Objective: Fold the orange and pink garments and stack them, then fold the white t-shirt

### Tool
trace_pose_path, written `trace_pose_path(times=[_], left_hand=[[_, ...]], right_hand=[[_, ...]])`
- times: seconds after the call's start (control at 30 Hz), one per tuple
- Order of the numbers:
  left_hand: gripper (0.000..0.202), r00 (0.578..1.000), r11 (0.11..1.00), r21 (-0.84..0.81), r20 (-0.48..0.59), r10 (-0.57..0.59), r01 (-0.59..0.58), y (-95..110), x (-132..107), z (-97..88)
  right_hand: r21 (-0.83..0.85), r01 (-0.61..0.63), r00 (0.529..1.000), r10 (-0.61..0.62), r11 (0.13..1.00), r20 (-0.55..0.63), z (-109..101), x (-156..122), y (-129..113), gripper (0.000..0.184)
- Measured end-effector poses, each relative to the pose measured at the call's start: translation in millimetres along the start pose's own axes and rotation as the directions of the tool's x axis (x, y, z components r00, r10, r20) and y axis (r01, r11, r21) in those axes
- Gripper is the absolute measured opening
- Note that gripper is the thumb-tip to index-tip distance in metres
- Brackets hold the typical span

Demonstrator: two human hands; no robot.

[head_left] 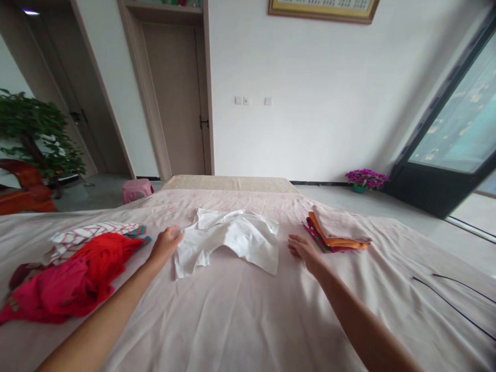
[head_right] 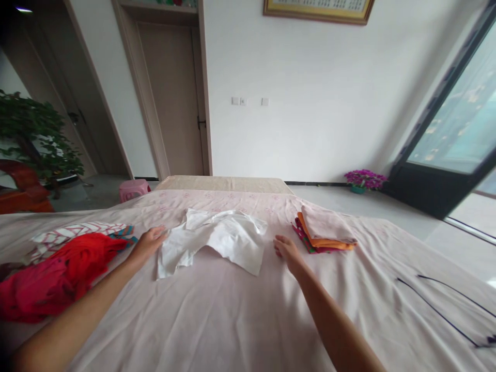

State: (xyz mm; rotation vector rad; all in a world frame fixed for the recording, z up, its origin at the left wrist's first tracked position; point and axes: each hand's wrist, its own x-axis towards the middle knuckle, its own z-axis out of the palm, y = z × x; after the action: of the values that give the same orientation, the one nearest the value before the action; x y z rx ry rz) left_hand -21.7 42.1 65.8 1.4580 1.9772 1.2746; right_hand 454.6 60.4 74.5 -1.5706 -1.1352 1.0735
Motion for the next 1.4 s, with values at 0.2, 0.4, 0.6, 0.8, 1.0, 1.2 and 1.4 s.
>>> trace_pose_path(times=[0.2, 0.4, 0.6, 0.8, 1.0, 1.2, 1.4], left_hand=[[0.055, 0.934, 0.975, 0.104, 0.323, 0.152, -0.195, -39, -46, -15.1], [0.028, 0.854, 0.86, 0.272, 0.43, 0.293, -0.432, -32, -58, -17.5], [0.011, 0.843, 0.843, 0.295, 0.452, 0.292, -0.45, -14, -52, -29.2], [0.013, 0.755, 0.873, 0.278, 0.64, 0.142, -0.401, 12, -74, -80.7], [0.019, 0.485, 0.883, 0.28, 0.872, -0.07, -0.376, 28, -112, -88.0], [0.032, 0.781, 0.909, 0.365, 0.621, -0.075, -0.203, 18, -64, -43.8], [0.046, 0.866, 0.788, 0.524, 0.499, 0.023, -0.323, 20, -39, -4.4]], right_hand=[[-0.461, 0.599, 0.798, -0.438, 0.655, 0.414, 17, -54, 15, 0.038], [-0.667, 0.689, 0.713, -0.431, 0.282, 0.553, 47, -65, 5, 0.036], [-0.65, 0.671, 0.733, -0.45, 0.358, 0.509, 41, -48, -12, 0.035], [-0.566, 0.696, 0.716, -0.49, 0.442, 0.498, -14, -64, -36, 0.034], [-0.589, 0.545, 0.694, 0.073, 0.597, 0.717, -47, -65, -31, 0.033], [-0.564, 0.533, 0.824, -0.237, 0.63, 0.514, -15, -29, -29, 0.032], [-0.628, 0.612, 0.791, -0.371, 0.48, 0.487, 46, -1, -33, 0.032]])
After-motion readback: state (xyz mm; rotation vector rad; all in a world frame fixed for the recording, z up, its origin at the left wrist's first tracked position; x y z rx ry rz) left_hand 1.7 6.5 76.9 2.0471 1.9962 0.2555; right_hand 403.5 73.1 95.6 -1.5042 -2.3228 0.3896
